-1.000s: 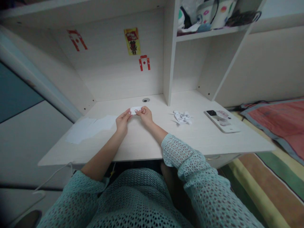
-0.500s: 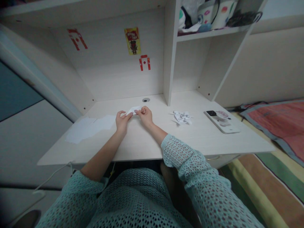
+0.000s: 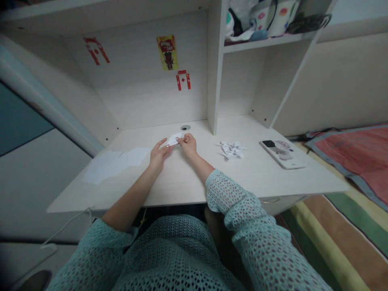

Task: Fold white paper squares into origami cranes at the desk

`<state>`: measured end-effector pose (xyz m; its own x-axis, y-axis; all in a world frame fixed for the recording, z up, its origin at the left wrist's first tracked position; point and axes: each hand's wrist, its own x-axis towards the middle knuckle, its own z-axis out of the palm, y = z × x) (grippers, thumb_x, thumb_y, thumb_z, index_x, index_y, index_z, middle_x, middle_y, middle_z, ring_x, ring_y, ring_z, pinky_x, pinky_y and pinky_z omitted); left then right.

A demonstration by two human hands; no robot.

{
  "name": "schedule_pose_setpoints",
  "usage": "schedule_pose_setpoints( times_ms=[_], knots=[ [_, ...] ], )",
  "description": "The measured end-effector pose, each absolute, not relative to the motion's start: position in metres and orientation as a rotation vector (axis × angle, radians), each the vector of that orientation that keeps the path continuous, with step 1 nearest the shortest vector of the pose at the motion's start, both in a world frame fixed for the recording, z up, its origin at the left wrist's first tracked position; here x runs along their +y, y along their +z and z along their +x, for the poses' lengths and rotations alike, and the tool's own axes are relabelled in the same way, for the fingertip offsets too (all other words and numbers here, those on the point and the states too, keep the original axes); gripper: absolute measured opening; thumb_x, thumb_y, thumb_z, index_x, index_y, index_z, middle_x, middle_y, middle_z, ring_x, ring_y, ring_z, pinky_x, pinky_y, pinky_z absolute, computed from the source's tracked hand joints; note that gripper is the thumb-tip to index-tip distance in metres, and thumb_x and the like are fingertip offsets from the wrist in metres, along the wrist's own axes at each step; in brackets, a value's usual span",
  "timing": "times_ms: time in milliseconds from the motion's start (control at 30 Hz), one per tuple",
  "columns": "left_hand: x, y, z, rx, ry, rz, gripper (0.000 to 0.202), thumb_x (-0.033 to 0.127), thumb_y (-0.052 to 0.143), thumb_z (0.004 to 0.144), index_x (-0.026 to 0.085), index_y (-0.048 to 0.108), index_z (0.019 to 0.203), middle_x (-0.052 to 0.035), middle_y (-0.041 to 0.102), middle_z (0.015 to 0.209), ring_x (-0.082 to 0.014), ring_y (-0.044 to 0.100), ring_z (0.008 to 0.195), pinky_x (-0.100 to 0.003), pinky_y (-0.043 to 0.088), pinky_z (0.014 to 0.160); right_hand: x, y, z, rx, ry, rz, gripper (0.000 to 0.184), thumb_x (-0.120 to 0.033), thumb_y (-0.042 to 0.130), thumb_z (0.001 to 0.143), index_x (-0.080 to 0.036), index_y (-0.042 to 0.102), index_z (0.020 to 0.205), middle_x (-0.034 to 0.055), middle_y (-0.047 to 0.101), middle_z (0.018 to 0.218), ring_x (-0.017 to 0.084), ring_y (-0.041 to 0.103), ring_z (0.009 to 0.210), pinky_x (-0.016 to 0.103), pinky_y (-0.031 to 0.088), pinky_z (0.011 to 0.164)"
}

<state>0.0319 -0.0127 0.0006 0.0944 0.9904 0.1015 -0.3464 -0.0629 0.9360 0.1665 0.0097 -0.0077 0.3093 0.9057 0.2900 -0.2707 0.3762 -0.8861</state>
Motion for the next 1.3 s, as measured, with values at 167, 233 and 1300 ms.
schedule_pose_setpoints(
  times_ms=[167,233,1300],
  knots=[
    [-0.013,-0.002,0.032,0.848,1.348,1.068,0.054,0.02,0.072,0.066,0.017,0.056,0.117,-0.008,0.069,0.089,-0.0163,0.066,0.084,-0.032,0.047,0.087,0.014,-0.014,0.163,-0.964,0.882,-0.837,0.046,-0.044,0.068,0.057,-0.024,0.027,0.068,-0.008,0.05,0.052,0.012,0.053,0.053,0.024,0.039,0.053],
    [-0.013,-0.003,0.032,0.859,1.349,1.095,0.059,0.022,0.073,0.065,0.018,0.054,0.12,-0.0076,0.069,0.087,-0.016,0.066,0.084,-0.031,0.047,0.085,0.016,-0.017,0.165,-0.977,0.858,-0.838,0.042,-0.041,0.066,0.06,-0.024,0.029,0.069,-0.0082,0.049,0.052,0.012,0.052,0.053,0.024,0.038,0.053],
    [-0.003,-0.006,0.027,1.103,1.366,1.235,0.038,0.045,0.07,0.062,0.015,0.063,0.084,-0.0066,0.067,0.081,-0.0156,0.064,0.073,-0.019,0.042,0.055,0.004,-0.012,0.169,-1.414,0.727,-0.892,0.022,-0.039,0.06,0.073,-0.022,0.05,0.083,-0.0051,0.054,0.06,0.011,0.051,0.055,0.023,0.037,0.055]
  ],
)
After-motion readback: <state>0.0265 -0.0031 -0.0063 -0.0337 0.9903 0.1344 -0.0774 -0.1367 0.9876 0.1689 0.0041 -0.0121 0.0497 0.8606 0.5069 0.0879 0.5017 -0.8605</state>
